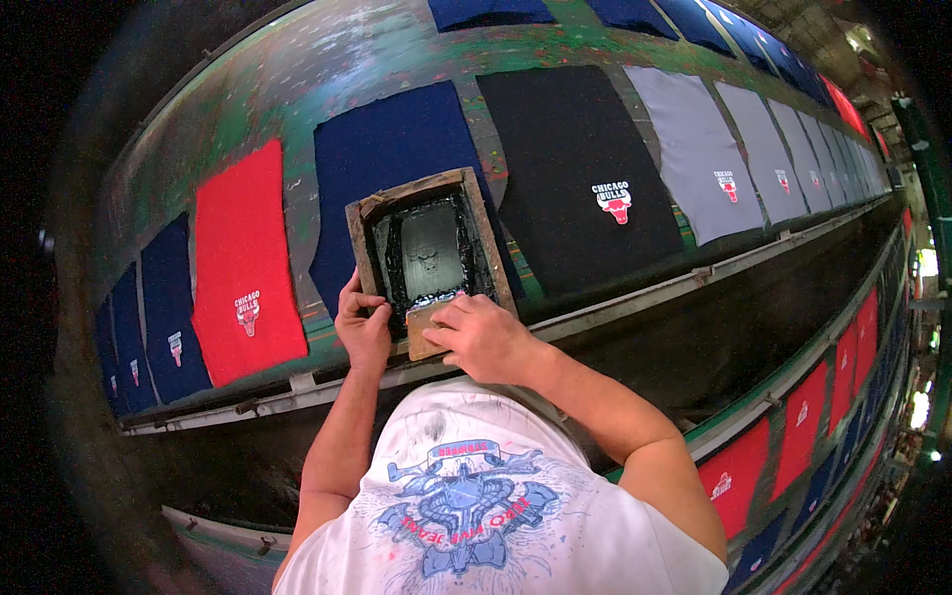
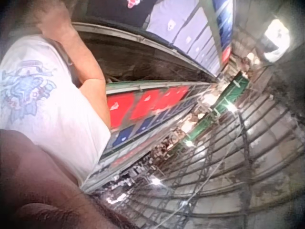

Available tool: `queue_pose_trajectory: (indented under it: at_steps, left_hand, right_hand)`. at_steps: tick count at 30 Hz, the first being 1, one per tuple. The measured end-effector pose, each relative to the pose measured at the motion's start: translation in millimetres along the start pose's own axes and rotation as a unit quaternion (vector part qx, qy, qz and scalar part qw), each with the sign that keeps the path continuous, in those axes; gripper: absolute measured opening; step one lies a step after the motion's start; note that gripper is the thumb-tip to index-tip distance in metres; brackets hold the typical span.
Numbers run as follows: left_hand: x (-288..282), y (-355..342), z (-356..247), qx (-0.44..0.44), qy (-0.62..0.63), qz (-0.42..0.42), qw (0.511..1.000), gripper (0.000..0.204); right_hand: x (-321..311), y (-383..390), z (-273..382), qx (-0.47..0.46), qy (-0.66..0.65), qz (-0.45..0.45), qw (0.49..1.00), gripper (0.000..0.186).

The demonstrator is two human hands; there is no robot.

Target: The person uses a squeegee to spread ink across a screen printing frame and presses it onto a series of t-shirts laid out on a table. The shirts are in various colors including blue, red, black, and gray, each receiving a printed logo.

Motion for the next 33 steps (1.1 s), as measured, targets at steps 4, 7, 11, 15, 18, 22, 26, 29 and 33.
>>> queue_pose_trajectory:
  at_steps: [4, 7, 11, 15, 18, 22, 26, 29, 33]
  left_hand:
    - [1, 0, -9, 0.02, 0.01, 0.007, 1.0, 0.012]
    - [6, 5, -34, 0.079, -0.014, 0.008, 0.997, 0.014]
    - [3, 14, -69, 0.114, -0.053, 0.003, 0.992, 0.016]
    - [-37, 9, -83, 0.086, -0.017, -0.038, 0.995, 0.016]
    - [-97, 11, -93, 0.042, -0.011, -0.068, 0.997, 0.019]
    - [-168, 17, -124, 0.04, -0.043, -0.046, 0.997, 0.02]
    - [-220, 36, -136, 0.012, -0.053, -0.095, 0.994, 0.007]
    - [-240, 48, -132, 0.014, -0.045, -0.127, 0.991, 0.026]
    - [-258, 61, -118, 0.002, -0.047, -0.156, 0.987, 0.021]
  right_hand:
    - [-22, 28, -47, 0.153, -0.07, -0.154, 0.974, 0.064]
    - [-12, 53, -90, 0.315, -0.199, -0.204, 0.905, 0.07]
    - [-4, 63, -89, 0.307, -0.324, -0.195, 0.873, 0.072]
    - [-16, 43, -60, 0.202, -0.333, -0.201, 0.899, 0.068]
    - [-13, 14, -28, 0.093, -0.406, -0.164, 0.894, 0.068]
    - [-1, -16, 20, 0.024, -0.455, -0.086, 0.886, 0.073]
    - [20, -46, 55, -0.002, -0.531, -0.009, 0.848, 0.078]
    - [27, -61, 66, -0.021, -0.51, 0.012, 0.86, 0.079]
    - [33, -75, 76, -0.03, -0.477, 0.03, 0.878, 0.076]
Point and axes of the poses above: each hand's wrist, its own y-axis away from the middle knuckle, its own x-axis out of the palm, z = x × y, the point moved 8 cm from there along -y, towards the middle knuckle, and after that the axes turned 7 degrees about y, right-handed, at the moved point
